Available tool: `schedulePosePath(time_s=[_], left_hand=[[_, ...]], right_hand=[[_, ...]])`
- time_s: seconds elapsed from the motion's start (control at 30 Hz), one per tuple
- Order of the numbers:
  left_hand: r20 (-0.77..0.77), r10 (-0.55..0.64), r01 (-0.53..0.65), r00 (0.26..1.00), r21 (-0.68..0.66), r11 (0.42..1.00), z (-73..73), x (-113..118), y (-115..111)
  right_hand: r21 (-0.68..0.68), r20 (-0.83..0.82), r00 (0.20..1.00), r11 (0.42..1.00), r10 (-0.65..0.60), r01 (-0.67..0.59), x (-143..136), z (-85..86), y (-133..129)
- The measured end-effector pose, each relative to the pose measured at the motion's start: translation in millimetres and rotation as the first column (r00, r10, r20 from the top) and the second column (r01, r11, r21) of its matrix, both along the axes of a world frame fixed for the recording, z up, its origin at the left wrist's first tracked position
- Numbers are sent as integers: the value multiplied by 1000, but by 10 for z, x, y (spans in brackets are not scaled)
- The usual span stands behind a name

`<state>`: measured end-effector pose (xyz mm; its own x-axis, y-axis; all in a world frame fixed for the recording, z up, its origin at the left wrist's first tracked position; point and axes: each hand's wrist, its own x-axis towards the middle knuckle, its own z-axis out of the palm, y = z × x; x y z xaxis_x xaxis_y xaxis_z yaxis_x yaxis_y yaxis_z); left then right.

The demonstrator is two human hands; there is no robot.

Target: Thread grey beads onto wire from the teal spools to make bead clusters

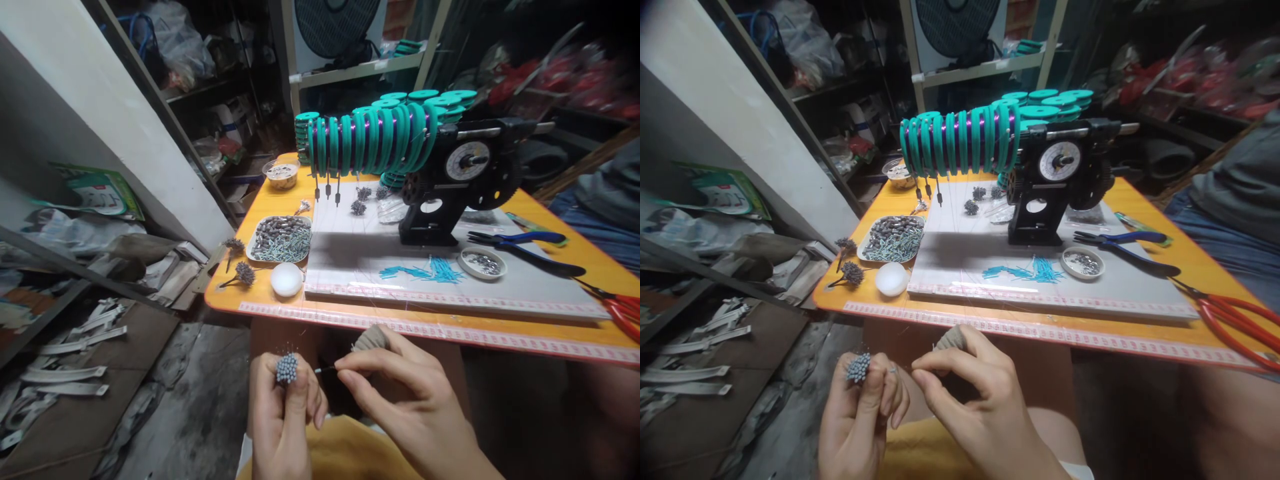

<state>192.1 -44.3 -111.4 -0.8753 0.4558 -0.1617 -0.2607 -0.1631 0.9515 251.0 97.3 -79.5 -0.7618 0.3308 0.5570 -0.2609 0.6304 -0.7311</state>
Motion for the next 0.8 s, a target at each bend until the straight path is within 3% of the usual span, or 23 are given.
schedulePosePath(time_s=[0.13,0.27,0.47,0.63,0.8], left_hand=[[193,75,-65,978,-61,996,182,107,109],[236,89,-68,968,-95,993,289,178,161],[232,73,-59,970,-65,996,308,176,156],[221,64,-37,973,-122,992,336,172,140],[214,103,-83,971,-103,991,242,191,151]], right_hand=[[-2,-15,999,999,43,-43,-26,19,-10],[-5,-27,996,996,86,-86,-43,23,-23],[-20,-29,998,998,58,-58,-36,4,-14],[-43,-10,996,995,87,-87,-45,1,-11],[1,65,988,990,139,-139,-31,-13,-31]])
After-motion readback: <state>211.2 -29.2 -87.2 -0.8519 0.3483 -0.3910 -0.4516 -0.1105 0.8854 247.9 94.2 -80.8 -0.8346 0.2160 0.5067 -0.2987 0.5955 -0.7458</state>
